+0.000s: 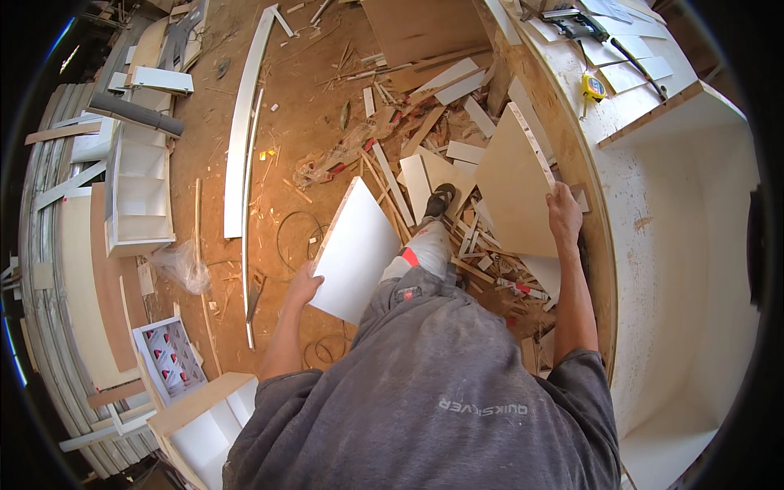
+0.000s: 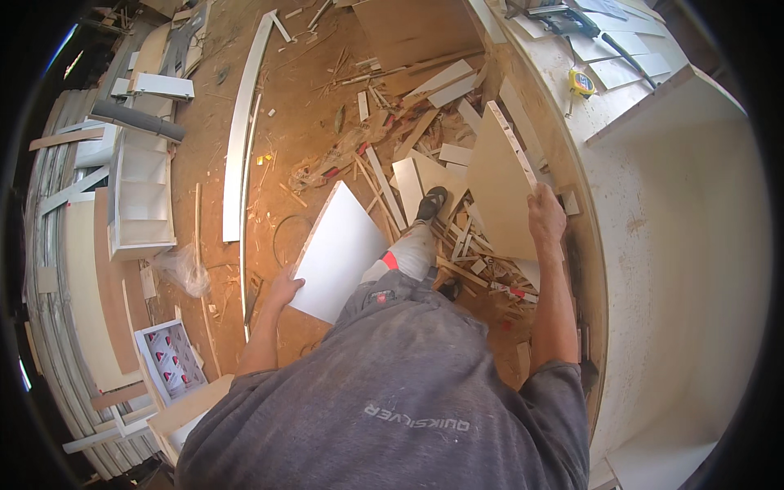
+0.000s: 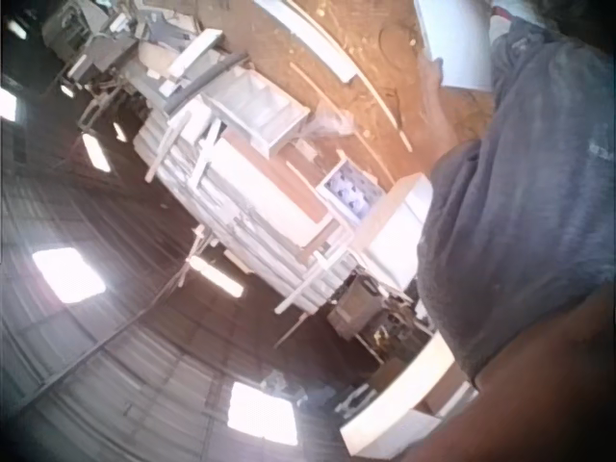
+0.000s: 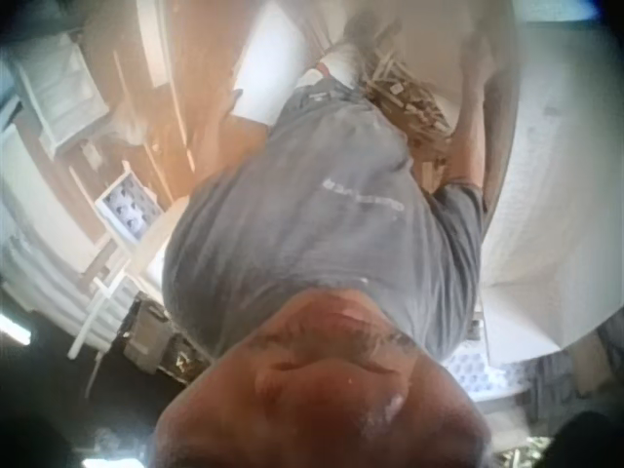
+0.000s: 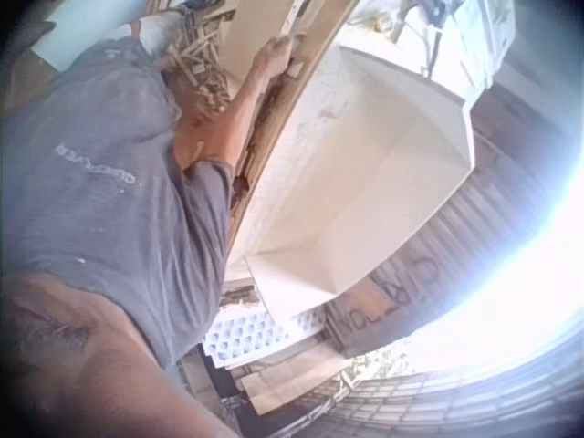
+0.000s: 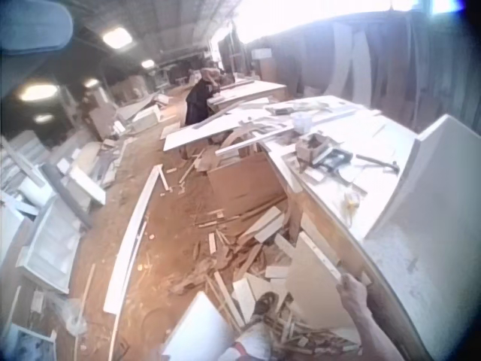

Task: The person assembles a white cabinet using a cordless drill and a nail gun. They drive screws into the side panels, measure the interior with a tape measure, and attach a shelf and back panel. The person handles multiple wooden panels and fasteners throughout the process.

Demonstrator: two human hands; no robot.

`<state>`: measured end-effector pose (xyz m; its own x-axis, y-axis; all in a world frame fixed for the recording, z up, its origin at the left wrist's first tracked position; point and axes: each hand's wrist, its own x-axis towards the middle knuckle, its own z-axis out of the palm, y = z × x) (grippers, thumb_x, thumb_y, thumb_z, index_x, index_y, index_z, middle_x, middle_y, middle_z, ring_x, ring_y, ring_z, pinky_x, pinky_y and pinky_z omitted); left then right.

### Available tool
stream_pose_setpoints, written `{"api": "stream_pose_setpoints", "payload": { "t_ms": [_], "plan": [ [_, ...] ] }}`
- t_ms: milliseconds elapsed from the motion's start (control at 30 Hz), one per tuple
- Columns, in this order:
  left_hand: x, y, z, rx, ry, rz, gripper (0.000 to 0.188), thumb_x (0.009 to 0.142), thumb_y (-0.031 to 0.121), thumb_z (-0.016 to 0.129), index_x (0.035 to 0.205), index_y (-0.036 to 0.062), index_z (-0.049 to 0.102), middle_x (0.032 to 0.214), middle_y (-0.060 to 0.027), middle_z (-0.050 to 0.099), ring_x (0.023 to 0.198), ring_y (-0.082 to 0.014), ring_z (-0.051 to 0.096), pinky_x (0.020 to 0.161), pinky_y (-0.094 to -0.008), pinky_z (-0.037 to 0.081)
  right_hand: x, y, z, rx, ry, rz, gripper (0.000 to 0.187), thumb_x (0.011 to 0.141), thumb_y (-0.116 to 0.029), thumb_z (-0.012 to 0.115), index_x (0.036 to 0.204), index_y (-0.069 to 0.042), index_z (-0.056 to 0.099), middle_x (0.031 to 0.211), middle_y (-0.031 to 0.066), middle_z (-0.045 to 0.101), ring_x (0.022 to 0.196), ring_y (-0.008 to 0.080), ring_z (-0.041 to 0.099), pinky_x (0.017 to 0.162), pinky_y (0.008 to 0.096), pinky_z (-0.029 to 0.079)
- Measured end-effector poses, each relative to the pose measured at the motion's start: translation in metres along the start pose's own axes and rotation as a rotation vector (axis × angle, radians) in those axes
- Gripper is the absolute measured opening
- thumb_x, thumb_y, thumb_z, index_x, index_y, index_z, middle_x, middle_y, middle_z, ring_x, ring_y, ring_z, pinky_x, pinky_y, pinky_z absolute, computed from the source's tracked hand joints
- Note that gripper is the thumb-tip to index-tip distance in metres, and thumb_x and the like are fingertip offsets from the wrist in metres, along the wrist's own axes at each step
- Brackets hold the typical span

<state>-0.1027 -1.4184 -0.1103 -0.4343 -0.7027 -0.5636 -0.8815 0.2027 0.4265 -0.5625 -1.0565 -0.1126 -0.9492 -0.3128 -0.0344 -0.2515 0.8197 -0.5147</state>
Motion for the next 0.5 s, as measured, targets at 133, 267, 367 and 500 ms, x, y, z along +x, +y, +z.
{"api": "stream_pose_setpoints", "payload": {
  "t_ms": [133, 267, 367, 500],
  "plan": [
    [0.093, 0.060, -0.007, -0.133, -0.006, 0.064, 0.045, 0.078, 0.017, 0.063, 0.120, 0.0015, 0.054, 0.110, -0.0219, 0.064, 0.105, -0.0337, 0.060, 0.088, -0.0389, 0.045, 0.078, 0.001, 0.011, 0.039, -0.012, 0.059, 0.034, 0.087, -0.026, 0.059, 0.118, -0.012, 0.056, 0.102, 0.0178, 0.065, 0.097, 0.0372, 0.061, 0.082, 0.0460, 0.046],
    [0.206, 0.111, -0.022, -0.159, 0.049, 0.157, 0.045, 0.080, 0.015, 0.062, 0.121, 0.0002, 0.052, 0.111, -0.0218, 0.063, 0.104, -0.0332, 0.060, 0.089, -0.0381, 0.045, 0.146, -0.005, 0.022, 0.113, -0.023, 0.182, 0.033, 0.088, -0.024, 0.059, 0.118, -0.011, 0.055, 0.101, 0.0197, 0.065, 0.096, 0.0381, 0.062, 0.081, 0.0457, 0.047],
    [0.254, 0.207, -0.058, -0.053, 0.035, 0.261, 0.045, 0.081, 0.013, 0.061, 0.122, -0.0001, 0.051, 0.111, -0.0208, 0.062, 0.104, -0.0328, 0.060, 0.090, -0.0380, 0.044, 0.172, 0.009, 0.035, 0.136, -0.033, 0.275, 0.036, 0.087, -0.021, 0.060, 0.120, -0.008, 0.056, 0.098, 0.0219, 0.065, 0.096, 0.0358, 0.063, 0.081, 0.0407, 0.048],
    [0.303, 0.260, -0.077, 0.036, -0.054, 0.292, 0.046, 0.081, 0.010, 0.058, 0.125, -0.0011, 0.048, 0.116, -0.0207, 0.058, 0.108, -0.0330, 0.057, 0.093, -0.0400, 0.043, 0.198, 0.043, 0.085, 0.154, -0.074, 0.320, 0.040, 0.085, -0.021, 0.061, 0.124, -0.012, 0.054, 0.110, 0.0178, 0.062, 0.103, 0.0349, 0.060, 0.084, 0.0409, 0.047]
  ]
}}
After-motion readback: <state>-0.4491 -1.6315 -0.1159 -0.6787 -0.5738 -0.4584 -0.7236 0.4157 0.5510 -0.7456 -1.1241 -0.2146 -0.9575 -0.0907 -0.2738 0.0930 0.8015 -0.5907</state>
